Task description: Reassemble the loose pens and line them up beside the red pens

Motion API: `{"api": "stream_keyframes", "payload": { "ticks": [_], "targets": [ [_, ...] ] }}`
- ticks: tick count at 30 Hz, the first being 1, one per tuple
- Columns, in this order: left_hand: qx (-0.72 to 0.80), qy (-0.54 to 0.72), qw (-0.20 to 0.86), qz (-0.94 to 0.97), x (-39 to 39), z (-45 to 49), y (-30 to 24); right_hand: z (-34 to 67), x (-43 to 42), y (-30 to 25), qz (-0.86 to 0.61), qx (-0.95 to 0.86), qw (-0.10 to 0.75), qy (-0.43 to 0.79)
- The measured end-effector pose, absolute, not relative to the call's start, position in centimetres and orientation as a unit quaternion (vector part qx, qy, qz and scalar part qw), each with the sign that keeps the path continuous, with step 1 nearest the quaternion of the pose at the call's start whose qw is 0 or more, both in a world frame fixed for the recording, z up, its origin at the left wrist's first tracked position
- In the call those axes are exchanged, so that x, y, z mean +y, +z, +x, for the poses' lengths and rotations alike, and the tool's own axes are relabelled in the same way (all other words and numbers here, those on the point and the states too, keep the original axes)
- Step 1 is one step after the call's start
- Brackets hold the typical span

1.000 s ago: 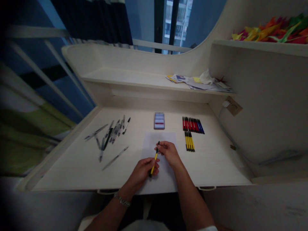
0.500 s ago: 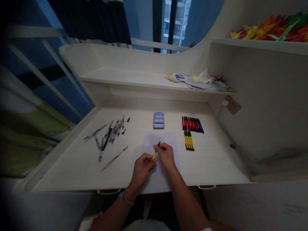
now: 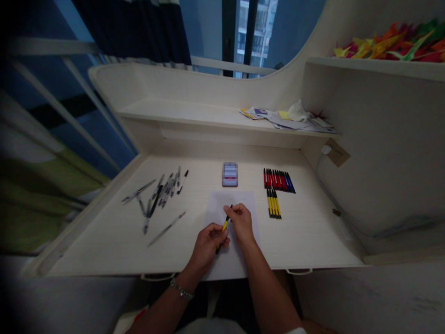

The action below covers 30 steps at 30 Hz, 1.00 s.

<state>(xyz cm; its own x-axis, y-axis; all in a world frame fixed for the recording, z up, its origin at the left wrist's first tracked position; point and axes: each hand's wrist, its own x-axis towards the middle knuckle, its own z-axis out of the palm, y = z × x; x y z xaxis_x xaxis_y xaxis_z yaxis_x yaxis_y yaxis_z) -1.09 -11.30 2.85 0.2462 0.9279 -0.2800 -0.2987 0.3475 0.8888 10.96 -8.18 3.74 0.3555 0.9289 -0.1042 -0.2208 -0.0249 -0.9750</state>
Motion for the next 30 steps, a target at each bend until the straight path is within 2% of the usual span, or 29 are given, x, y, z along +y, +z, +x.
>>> {"api": "stream_keyframes", "payload": {
  "ticks": [5,9,14,19,23,27,30],
  "targets": [
    [0.424,0.426,0.717,0.352,-11.41,-1.15,2.75,11.11,-8.42,4.15,-0.497,-0.314,0.593,0.550],
    [0.425,0.428,0.717,0.349,-11.55,-1.18,2.74,10.98,-8.38,4.15,-0.518,-0.313,0.617,0.504],
    [0.417,0.420,0.730,0.343,-11.65,-1.20,2.96,10.70,-8.36,4.20,-0.482,-0.296,0.607,0.559],
    [0.417,0.423,0.732,0.334,-11.72,-1.26,2.99,10.53,-8.27,3.94,-0.522,-0.286,0.628,0.502],
    [0.407,0.425,0.735,0.337,-11.62,-1.27,2.97,10.56,-8.33,3.78,-0.488,-0.277,0.616,0.553],
    [0.410,0.420,0.737,0.334,-11.58,-1.34,2.94,10.65,-8.27,3.69,-0.533,-0.278,0.625,0.498],
    [0.403,0.419,0.740,0.338,-11.55,-1.45,2.83,10.69,-8.23,3.71,-0.515,-0.277,0.613,0.531]
  ]
}}
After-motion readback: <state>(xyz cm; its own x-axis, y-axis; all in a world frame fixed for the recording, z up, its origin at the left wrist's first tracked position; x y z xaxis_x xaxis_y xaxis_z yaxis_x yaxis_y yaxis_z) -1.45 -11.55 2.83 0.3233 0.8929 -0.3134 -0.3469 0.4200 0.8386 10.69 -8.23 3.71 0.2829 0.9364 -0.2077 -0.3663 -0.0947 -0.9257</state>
